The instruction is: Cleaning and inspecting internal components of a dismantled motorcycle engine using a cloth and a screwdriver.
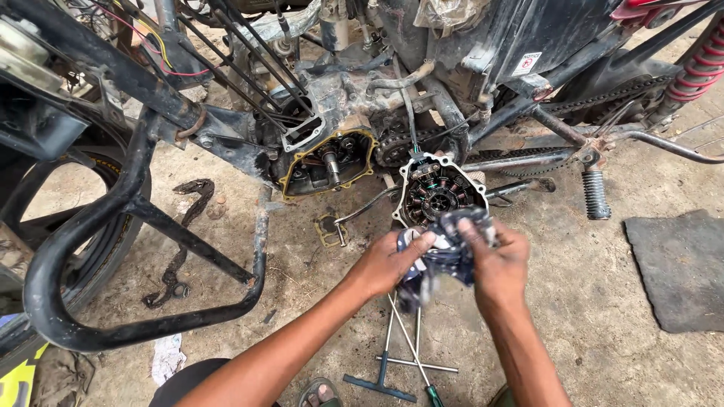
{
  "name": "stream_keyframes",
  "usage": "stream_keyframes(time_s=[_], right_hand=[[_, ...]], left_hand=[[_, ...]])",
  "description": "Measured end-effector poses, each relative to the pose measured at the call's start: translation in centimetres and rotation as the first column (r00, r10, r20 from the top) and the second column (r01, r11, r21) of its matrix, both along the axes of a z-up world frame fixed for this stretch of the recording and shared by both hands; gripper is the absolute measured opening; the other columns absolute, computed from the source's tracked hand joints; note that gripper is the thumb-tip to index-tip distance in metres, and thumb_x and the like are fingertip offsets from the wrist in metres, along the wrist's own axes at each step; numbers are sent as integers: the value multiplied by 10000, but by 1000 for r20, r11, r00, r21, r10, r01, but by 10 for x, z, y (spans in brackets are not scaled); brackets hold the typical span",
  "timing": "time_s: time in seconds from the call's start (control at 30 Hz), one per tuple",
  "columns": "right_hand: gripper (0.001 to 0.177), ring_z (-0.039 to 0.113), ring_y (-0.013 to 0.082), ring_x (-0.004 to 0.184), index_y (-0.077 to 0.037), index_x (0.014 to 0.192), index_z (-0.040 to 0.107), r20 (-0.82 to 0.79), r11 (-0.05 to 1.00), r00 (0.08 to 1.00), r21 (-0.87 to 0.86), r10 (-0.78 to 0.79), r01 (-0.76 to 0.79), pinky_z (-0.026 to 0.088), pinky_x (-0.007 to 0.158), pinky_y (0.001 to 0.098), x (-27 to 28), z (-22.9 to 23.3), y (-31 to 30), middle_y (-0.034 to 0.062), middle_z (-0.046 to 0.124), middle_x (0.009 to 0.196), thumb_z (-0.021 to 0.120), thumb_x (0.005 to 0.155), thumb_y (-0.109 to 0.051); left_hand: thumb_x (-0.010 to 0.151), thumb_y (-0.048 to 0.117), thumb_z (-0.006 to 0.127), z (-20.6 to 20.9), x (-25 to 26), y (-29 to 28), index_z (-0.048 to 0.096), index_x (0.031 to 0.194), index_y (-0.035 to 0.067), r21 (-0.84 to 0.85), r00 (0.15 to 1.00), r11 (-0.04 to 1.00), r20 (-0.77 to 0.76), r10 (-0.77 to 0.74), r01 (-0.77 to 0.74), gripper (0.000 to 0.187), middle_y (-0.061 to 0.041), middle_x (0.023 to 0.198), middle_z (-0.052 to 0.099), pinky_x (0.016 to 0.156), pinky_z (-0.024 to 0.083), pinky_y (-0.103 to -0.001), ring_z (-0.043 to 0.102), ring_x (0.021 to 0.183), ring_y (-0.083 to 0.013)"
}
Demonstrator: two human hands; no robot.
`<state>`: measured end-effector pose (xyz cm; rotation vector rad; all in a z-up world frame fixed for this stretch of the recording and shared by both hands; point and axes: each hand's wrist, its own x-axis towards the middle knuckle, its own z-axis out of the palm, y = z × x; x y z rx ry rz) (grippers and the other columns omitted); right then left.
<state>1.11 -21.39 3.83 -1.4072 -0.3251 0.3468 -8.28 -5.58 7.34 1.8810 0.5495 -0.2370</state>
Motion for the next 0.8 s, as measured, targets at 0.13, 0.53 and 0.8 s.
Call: stream_keyframes(time_s=[0.13,0.53,0.8], right_hand=[[138,658,154,796,-32,1078,757,507,945,818,-22,-271,327,526,681,307,36,31,14,84,722,955,750,956,-96],[610,507,434,1311,-54,1457,470,814,745,292,-579,503,331,390,1118,499,52,-55,64,241,492,1426,609,864,-87],[781,528,343,1302,-82,1560,347,586,558,5,-774,810,300,416,1116,472,101,-16,39,205,484,1488,558,815,23]], left_hand=[[903,226,718,-41,3,15,744,1041,132,125,974,992,226,-28,0,170,-14,805,752,764,584,-385,727,731,-170],[801,-7,673,-86,62,49,739,1158,-14,380,843,857,526,110,-348,363,-208,1121,728,871,601,-423,743,919,-349],[753,58,809,-64,61,53,736,1122,-43,375,859,881,507,66,-289,389,-194,995,753,790,604,-408,751,821,-298]])
